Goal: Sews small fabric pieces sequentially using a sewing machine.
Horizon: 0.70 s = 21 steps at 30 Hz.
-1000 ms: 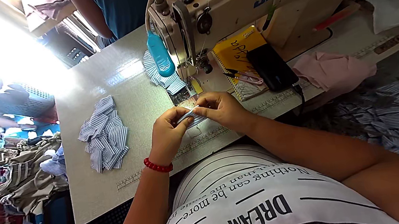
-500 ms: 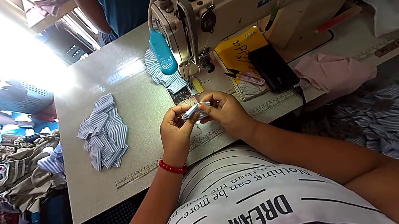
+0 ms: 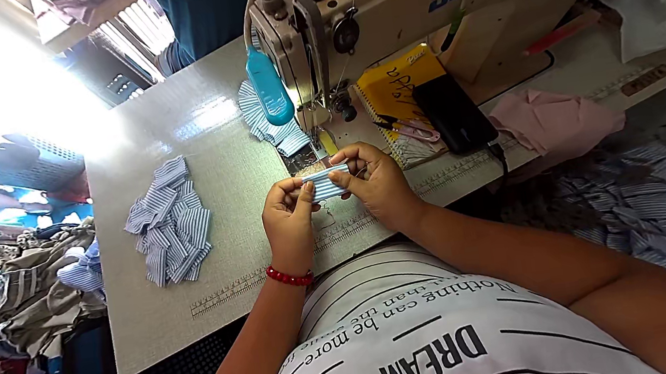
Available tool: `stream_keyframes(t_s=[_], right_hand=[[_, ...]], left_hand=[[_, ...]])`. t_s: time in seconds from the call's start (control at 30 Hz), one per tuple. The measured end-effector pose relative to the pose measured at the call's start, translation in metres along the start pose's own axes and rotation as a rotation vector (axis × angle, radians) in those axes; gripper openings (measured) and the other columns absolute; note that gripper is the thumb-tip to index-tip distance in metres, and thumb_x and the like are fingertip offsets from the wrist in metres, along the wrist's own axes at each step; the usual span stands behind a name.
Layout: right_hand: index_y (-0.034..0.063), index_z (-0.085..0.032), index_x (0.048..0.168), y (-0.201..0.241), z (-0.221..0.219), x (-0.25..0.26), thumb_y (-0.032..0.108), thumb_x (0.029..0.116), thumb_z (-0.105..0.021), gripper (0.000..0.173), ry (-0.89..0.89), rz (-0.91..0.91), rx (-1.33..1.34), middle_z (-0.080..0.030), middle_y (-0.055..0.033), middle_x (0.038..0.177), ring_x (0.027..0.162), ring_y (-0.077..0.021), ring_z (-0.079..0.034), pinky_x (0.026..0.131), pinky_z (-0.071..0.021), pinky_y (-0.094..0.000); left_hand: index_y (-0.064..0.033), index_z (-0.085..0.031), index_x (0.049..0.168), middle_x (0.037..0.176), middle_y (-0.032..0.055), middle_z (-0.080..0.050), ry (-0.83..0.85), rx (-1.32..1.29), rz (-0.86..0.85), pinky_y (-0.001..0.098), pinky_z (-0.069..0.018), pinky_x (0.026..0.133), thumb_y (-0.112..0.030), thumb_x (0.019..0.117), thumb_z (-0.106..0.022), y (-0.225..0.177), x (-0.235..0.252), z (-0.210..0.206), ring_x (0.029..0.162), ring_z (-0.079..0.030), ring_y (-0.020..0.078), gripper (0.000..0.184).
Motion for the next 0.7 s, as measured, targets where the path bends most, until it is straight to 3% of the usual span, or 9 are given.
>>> stream_keyframes(t_s=[0.1, 0.17, 0.23, 0.33, 0.4, 0.5, 0.6, 0.7], right_hand=[[0.0067, -0.062, 0.118, -0.007, 0.000, 0.012, 0.012, 0.0965, -0.071, 0.024, -0.017, 0.013, -0.175, -0.057, -0.0040, 0.074, 0.055, -0.0078, -0.054, 0.050, -0.0486, -0.0198], [0.0033, -0.064, 0.118, -0.013, -0.003, 0.027, 0.015, 0.0960, -0.071, 0.026, -0.017, 0.024, -0.334, -0.056, -0.0029, 0.075, 0.060, -0.0102, -0.051, 0.057, -0.0451, -0.0259], [0.0036, -0.063, 0.121, -0.014, -0.007, 0.040, 0.020, 0.0967, -0.071, 0.031, 0.017, 0.003, -0.515, -0.063, -0.0083, 0.081, 0.069, -0.0212, -0.061, 0.066, -0.0534, -0.0407], [0.0040, -0.061, 0.124, -0.015, -0.014, 0.054, 0.024, 0.0982, -0.070, 0.034, 0.084, -0.049, -0.716, -0.068, -0.0149, 0.092, 0.085, -0.0335, -0.069, 0.077, -0.0551, -0.0547], [0.0035, -0.063, 0.120, -0.018, -0.018, 0.057, 0.026, 0.0972, -0.071, 0.033, 0.086, -0.023, -0.817, -0.069, -0.0156, 0.089, 0.086, -0.0356, -0.070, 0.077, -0.0554, -0.0556], [0.0033, -0.064, 0.115, -0.018, -0.020, 0.057, 0.028, 0.0966, -0.071, 0.032, 0.075, 0.001, -0.886, -0.069, -0.0157, 0.085, 0.087, -0.0361, -0.070, 0.078, -0.0548, -0.0549], [0.0017, -0.063, 0.113, -0.017, -0.018, 0.058, 0.026, 0.0956, -0.072, 0.032, 0.059, 0.014, -0.879, -0.068, -0.0169, 0.087, 0.088, -0.0365, -0.070, 0.077, -0.0548, -0.0550], [-0.0002, -0.068, 0.107, -0.016, -0.018, 0.057, 0.019, 0.0977, -0.068, 0.021, 0.083, 0.061, -0.854, -0.068, -0.0194, 0.098, 0.095, -0.0365, -0.068, 0.081, -0.0549, -0.0540]], left_hand=[[-0.0063, -0.060, 0.120, 0.082, -0.0014, -0.066, -0.004, 0.160, -0.090, 0.0220, -0.0574, 0.065, -0.007, 0.1003, -0.062, 0.000, 0.008, -0.001, 0.068, -0.065, 0.0042, 0.020], [-0.0062, -0.054, 0.130, 0.080, 0.0011, -0.064, 0.011, 0.435, -0.194, 0.0225, -0.0517, 0.060, -0.012, 0.1030, -0.059, -0.002, 0.018, -0.003, 0.063, -0.059, 0.0052, 0.028], [-0.0042, -0.051, 0.133, 0.080, 0.0061, -0.064, 0.034, 0.720, -0.291, 0.0314, -0.0512, 0.060, -0.015, 0.1050, -0.056, -0.003, 0.028, -0.007, 0.063, -0.059, 0.0141, 0.030], [-0.0003, -0.056, 0.126, 0.088, 0.0153, -0.067, 0.104, 0.980, -0.324, 0.0504, -0.0555, 0.077, -0.013, 0.1056, -0.052, -0.002, 0.041, -0.017, 0.082, -0.067, 0.0323, 0.024], [0.0012, -0.063, 0.114, 0.094, 0.0192, -0.068, 0.121, 1.110, -0.389, 0.0539, -0.0545, 0.083, -0.012, 0.1041, -0.053, -0.003, 0.045, -0.024, 0.092, -0.068, 0.0384, 0.019], [-0.0025, -0.070, 0.104, 0.102, 0.0183, -0.066, 0.090, 1.210, -0.525, 0.0501, -0.0518, 0.086, -0.013, 0.0995, -0.059, -0.004, 0.044, -0.027, 0.100, -0.064, 0.0382, 0.017], [-0.0041, -0.074, 0.106, 0.114, 0.0156, -0.070, 0.169, 1.125, -0.660, 0.0511, -0.0508, 0.096, -0.009, 0.0989, -0.060, -0.007, 0.035, -0.030, 0.111, -0.065, 0.0350, 0.017], [-0.0074, -0.076, 0.112, 0.117, 0.0113, -0.074, 0.231, 1.142, -0.677, 0.0546, -0.0478, 0.099, -0.007, 0.0992, -0.058, -0.001, 0.033, -0.031, 0.114, -0.067, 0.0322, 0.022]])
Point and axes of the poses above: each hand's wrist, its own x-axis towards the middle knuckle, its own z-axis out of the back of the hand, y = z × x, the point moved 8 cm from there along x, towards the middle knuckle
